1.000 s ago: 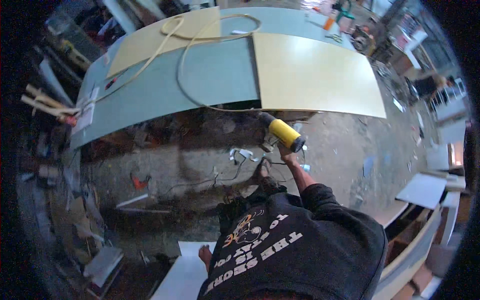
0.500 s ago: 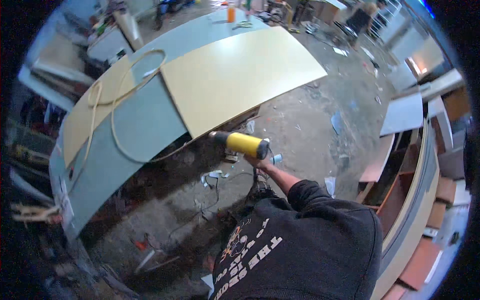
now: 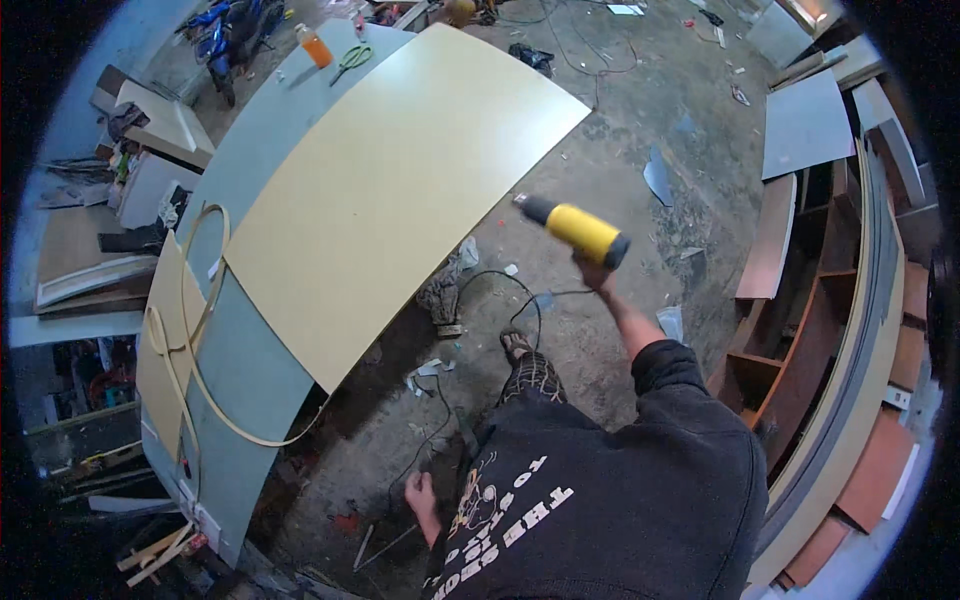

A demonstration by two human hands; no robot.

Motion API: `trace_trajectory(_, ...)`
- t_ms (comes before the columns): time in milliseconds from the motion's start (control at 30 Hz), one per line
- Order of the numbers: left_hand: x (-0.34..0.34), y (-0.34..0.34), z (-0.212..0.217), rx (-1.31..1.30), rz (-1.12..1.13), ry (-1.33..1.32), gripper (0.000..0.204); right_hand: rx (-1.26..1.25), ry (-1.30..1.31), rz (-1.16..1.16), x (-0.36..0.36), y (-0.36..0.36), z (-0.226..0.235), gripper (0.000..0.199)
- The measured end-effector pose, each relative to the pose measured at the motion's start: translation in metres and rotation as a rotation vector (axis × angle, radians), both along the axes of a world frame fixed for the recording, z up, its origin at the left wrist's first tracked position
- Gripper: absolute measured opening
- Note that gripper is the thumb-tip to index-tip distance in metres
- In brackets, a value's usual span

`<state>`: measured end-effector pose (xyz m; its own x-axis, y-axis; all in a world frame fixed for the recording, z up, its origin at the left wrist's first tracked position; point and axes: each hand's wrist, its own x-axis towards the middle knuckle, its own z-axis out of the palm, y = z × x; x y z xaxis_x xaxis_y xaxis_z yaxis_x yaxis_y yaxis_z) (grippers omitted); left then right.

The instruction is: The person applies edge banding to a wooden panel by heating the adhesive with a heat gun and pressing the strip onto the edge by hand, then uses a small block to rub and secure the bond.

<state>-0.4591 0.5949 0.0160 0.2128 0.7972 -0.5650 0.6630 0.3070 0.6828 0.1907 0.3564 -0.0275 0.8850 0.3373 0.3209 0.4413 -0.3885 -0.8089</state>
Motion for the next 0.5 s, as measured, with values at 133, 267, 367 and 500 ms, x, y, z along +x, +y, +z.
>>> trace_trajectory(133, 0.034, 0.010, 0.026, 0.008, -0.047, 0.112, 0.041, -0.093, -0.141, -0.235, 0.099, -0.033, 0.014, 0.012)
trace_trajectory(267, 0.030, 0.012, 0.042, 0.006, -0.043, 0.182, 0.043, 0.161, 0.295, -0.326, 0.158, -0.032, 0.021, 0.020)
trace_trajectory(367, 0.023, 0.004, 0.047, -0.002, 0.044, 0.219, 0.042, 0.057, 0.445, -0.287, 0.163, -0.034, 0.021, 0.021)
trace_trajectory(500, 0.019, -0.030, 0.055, 0.160, 0.051, 0.108, 0.039, 0.034, 0.387, 0.017, 0.107, -0.035, -0.008, 0.023)
